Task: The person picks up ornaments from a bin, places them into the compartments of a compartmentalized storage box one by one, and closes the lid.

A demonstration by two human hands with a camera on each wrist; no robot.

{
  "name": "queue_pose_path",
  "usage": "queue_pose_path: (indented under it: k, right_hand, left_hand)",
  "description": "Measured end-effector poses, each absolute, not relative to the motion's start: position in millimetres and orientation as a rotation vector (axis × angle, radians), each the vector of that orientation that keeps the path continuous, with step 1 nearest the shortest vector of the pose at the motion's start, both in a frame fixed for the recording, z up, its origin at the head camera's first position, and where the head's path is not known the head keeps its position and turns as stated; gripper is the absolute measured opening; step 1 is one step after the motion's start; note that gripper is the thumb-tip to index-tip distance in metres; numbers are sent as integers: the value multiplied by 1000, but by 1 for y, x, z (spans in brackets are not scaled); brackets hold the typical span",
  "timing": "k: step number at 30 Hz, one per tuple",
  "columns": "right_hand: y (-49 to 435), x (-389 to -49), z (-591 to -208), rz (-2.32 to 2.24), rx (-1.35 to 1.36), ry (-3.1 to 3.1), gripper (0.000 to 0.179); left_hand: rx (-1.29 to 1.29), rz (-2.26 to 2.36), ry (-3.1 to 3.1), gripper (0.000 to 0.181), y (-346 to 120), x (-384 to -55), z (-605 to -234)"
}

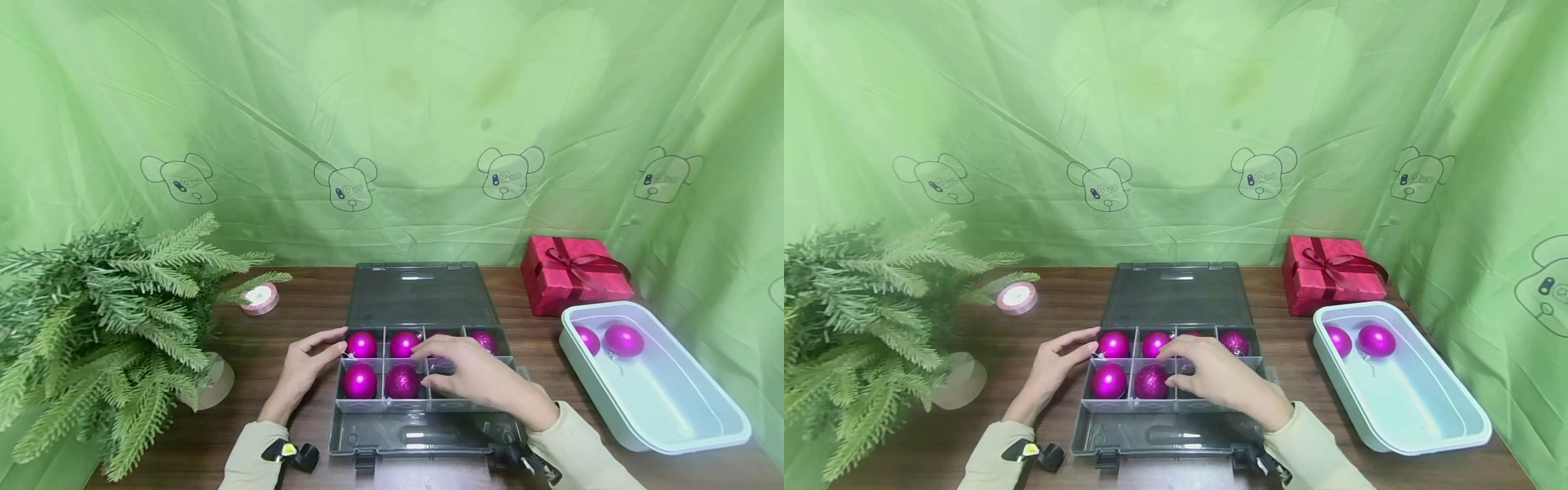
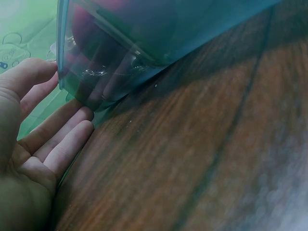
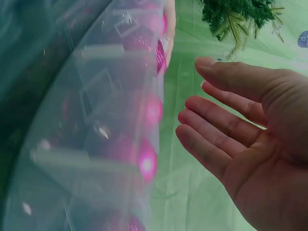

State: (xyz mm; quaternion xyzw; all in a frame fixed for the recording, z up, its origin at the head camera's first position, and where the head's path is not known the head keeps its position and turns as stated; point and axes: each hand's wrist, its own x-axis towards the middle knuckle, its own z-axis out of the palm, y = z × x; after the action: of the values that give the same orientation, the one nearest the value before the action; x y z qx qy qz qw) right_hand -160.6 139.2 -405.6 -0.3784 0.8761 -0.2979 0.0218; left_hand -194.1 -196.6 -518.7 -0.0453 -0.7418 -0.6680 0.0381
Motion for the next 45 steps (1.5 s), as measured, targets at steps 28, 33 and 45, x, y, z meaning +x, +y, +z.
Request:
queue_pose_path:
  k: [28, 33, 45]
  right_hand:
    - [302, -148, -369, -755, -984, 3333, 51]
    - [334, -143, -365, -799, -782, 3336, 49]
    - [390, -143, -382, -785, -340, 3309, 43]
  left_hand:
    - [-140, -2019, -2297, 33, -197, -192, -517]
    - [-132, -2025, -2296, 34, -197, -193, -518]
    - [-128, -2023, -2299, 33, -197, -192, -518]
